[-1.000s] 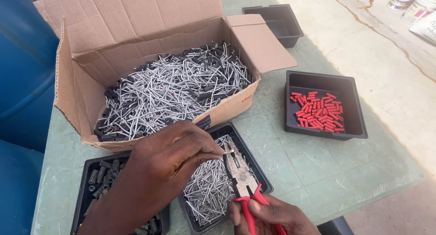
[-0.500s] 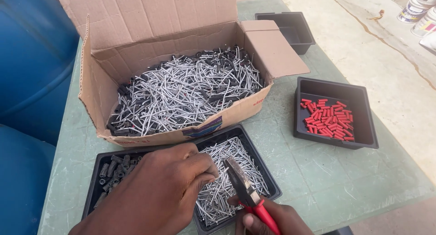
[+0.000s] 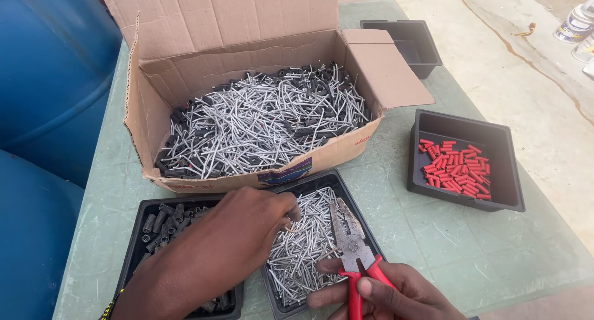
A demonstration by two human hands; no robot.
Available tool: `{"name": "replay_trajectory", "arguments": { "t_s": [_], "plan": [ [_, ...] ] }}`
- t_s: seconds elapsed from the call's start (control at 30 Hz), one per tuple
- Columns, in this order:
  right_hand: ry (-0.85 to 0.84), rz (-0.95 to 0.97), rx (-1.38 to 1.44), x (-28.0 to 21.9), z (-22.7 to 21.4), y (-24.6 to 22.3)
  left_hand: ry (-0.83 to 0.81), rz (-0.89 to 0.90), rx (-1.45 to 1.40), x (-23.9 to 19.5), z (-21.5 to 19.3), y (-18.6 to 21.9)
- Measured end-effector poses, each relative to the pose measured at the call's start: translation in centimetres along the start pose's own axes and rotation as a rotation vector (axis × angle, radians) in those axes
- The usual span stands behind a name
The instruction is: Sorting cable clips from a large cardboard box into smaller plastic trays using hands and pliers.
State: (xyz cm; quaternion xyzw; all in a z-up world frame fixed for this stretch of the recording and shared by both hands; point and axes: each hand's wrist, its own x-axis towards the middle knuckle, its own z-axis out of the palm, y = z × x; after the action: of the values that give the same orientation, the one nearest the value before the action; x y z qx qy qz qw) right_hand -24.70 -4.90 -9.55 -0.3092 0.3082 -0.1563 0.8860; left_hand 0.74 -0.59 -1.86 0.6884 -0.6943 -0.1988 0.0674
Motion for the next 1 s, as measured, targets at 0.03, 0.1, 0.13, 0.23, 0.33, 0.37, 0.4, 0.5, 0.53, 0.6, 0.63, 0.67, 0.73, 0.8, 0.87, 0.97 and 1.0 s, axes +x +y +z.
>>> {"name": "replay_trajectory", "arguments": {
  "t_s": [0.03, 0.1, 0.13, 0.23, 0.33, 0.37, 0.4, 0.5, 0.53, 0.6, 0.63, 0.67, 0.73, 0.8, 0.87, 0.97, 1.0],
  "plan": [
    [-0.09, 0.042, 0.036, -0.2, -0.1, -0.3, 0.01, 0.013, -0.024, 0.1, 0.1, -0.1],
    [-0.182, 0.083, 0.071, -0.4, -0.1, -0.7, 0.021, 0.026, -0.045, 0.2, 0.2, 0.0],
    [-0.311, 0.05, 0.098, -0.5, 0.0, -0.7, 0.01, 0.022, -0.057, 0.3, 0.2, 0.2],
    [-0.384, 0.037, 0.127, -0.6, -0.5, -0.5, -0.018, 0.028, -0.067, 0.4, 0.0, 0.6],
    [-0.326, 0.047, 0.122, -0.3, -1.4, -0.4, 0.052, 0.09, -0.055, 0.3, -0.2, -0.1],
    [-0.319, 0.032, 0.112, -0.2, -1.7, -0.4, 0.137, 0.146, -0.044, 0.2, -0.2, -0.4],
    [-0.312, 0.017, 0.105, -0.1, -1.9, -0.4, 0.139, 0.142, -0.042, 0.3, -0.7, -0.4],
    [-0.294, -0.036, 0.083, -0.2, -2.8, -0.5, 0.216, 0.033, -0.136, 0.9, -2.5, -0.2],
    [-0.288, -0.05, 0.073, -0.3, -3.1, -0.5, 0.286, -0.003, -0.102, 1.4, -3.0, -0.1],
    [-0.289, -0.059, 0.06, -0.3, -3.5, -0.6, 0.362, -0.047, -0.068, 2.8, -3.8, -1.3],
    [-0.355, -0.069, 0.071, -0.3, -3.6, -0.8, 0.467, 0.009, 0.057, 3.8, -4.1, -2.5],
    [-0.425, -0.076, 0.082, -0.3, -3.7, -0.9, 0.57, 0.063, 0.183, 4.6, -4.4, -3.7],
    [-0.464, -0.061, 0.048, 0.0, -5.2, -1.0, 0.587, -0.005, 0.213, 5.1, -5.4, -4.6],
    [-0.507, -0.042, 0.02, 0.3, -6.3, -0.8, 0.6, -0.078, 0.244, 5.8, -6.0, -7.1],
    [-0.437, -0.084, 0.003, 0.7, -6.9, -0.7, 0.601, -0.017, 0.438, 6.7, -6.2, -11.4],
    [-0.503, -0.157, -0.005, 0.5, -5.8, -1.1, 0.459, -0.054, 0.317, 7.5, -5.7, -17.2],
    [-0.516, -0.153, -0.012, 0.8, -6.4, -0.9, 0.468, -0.065, 0.322, 7.3, -5.3, -17.8]
  ]
}}
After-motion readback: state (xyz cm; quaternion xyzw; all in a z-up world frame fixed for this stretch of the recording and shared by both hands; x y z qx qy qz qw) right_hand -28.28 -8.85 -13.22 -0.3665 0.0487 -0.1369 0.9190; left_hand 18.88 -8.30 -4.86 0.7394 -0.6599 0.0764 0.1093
